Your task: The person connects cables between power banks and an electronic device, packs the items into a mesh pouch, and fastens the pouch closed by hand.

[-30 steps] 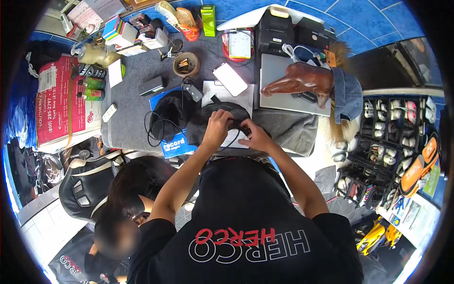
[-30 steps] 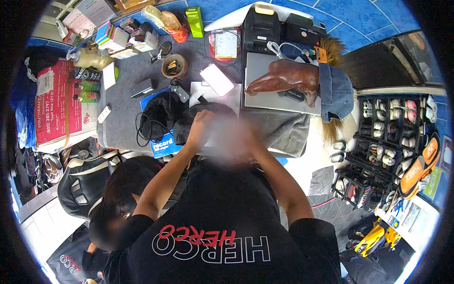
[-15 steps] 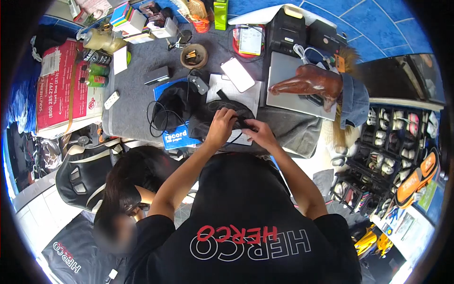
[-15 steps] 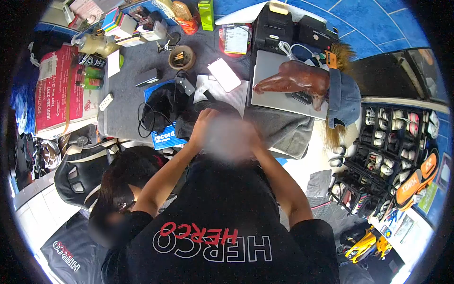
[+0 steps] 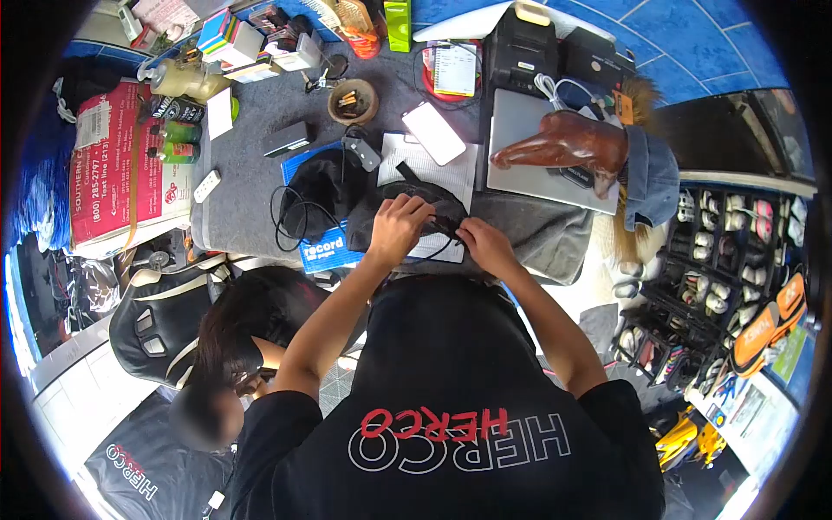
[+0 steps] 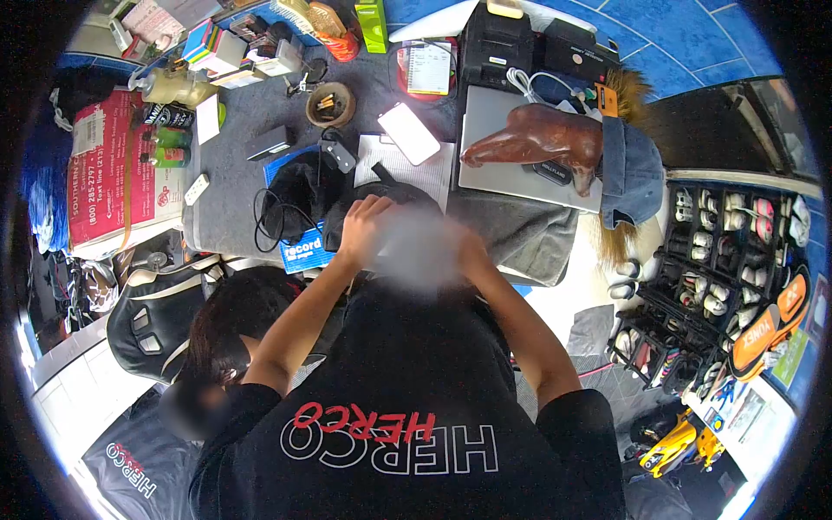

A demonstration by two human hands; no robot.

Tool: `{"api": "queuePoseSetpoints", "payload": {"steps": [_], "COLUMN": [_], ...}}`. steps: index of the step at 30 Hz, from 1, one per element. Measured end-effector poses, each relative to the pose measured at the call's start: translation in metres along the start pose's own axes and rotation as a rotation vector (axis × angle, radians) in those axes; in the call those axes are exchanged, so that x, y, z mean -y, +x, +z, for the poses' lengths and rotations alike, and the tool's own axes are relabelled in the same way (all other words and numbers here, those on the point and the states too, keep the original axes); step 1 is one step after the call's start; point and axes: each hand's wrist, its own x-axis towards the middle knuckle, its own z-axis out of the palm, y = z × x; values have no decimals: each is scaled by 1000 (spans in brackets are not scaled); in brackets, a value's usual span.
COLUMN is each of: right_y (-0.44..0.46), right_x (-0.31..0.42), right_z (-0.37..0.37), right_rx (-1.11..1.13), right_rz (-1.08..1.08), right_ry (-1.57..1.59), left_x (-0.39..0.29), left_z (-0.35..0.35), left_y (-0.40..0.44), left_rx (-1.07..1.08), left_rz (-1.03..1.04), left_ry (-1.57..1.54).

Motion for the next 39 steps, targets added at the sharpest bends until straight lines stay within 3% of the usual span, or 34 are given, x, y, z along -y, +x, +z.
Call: {"api": "queuePoseSetpoints", "payload": {"steps": [3,5,9,11,12,14,15,17,19,20,22,25,27,29,33,36,39], "right_y": [4,8,2,28,44,85,107,153,182,187,197,194,178,157,126,123,118], "right_x": [-1,5,-39,-16,-14,-12,0,7,-7,-11,1,10,16,21,27,20,8], "right_z": [-7,-16,7,-2,2,15,15,20,38,41,37,41,49,52,54,54,51], "right_rx": [148,307,387,199,214,-5,-45,-116,-221,-211,-17,-28,-30,-49,-23,-164,-140], "right_rz": [60,218,59,-9,-27,-129,-82,20,59,57,294,299,302,318,301,132,27], "right_ry": [-46,-65,-379,-263,-274,-195,-211,-197,-348,-345,-498,-569,-620,-677,-545,-417,-483], "left_x": [-7,-10,-3,5,15,28,37,55,69,79,87,103,106,115,130,130,132], "left_z": [4,2,-5,-12,-6,-3,-3,4,11,14,18,15,12,4,8,15,21], "left_y": [-2,-6,-19,-25,-29,-28,-28,-37,-44,-47,-43,-43,-45,-52,-64,-62,-65], "left_rx": [-53,-48,10,40,-33,-123,-193,-190,-103,-85,-83,-74,-278,-337,-312,-267,-249], "left_rz": [-37,-43,-38,-105,-176,-329,-456,-499,-638,-573,-573,-563,-508,-412,-427,-506,-549], "left_ry": [-2,7,-119,-114,-65,-1,67,65,-286,-253,-213,-151,-81,-7,55,50,23]}}
